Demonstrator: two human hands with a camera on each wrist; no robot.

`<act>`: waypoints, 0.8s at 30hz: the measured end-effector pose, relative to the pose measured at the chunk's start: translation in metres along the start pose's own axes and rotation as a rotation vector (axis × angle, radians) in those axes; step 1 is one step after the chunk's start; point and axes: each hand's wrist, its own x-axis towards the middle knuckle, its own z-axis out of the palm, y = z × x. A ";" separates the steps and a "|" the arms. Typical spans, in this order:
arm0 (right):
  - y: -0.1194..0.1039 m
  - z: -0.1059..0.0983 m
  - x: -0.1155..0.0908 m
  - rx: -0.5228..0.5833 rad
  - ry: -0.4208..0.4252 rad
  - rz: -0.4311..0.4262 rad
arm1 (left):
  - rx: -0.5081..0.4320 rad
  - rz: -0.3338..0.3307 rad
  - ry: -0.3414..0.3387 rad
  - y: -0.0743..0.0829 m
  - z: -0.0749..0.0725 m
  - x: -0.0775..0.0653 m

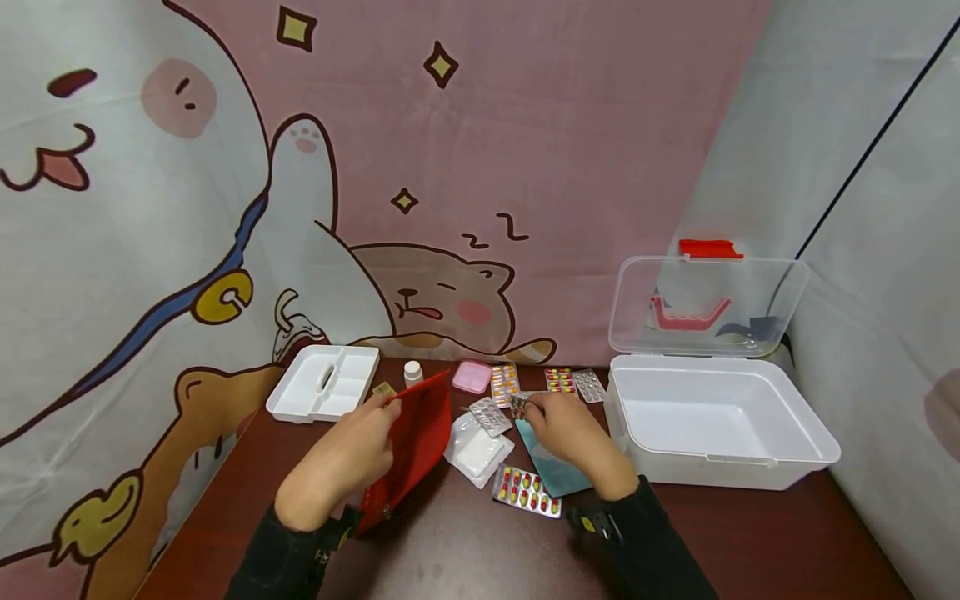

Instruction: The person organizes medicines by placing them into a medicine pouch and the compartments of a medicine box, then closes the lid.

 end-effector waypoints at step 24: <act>-0.100 0.052 0.011 0.624 -0.032 0.047 | 0.000 0.041 0.033 -0.001 0.001 0.004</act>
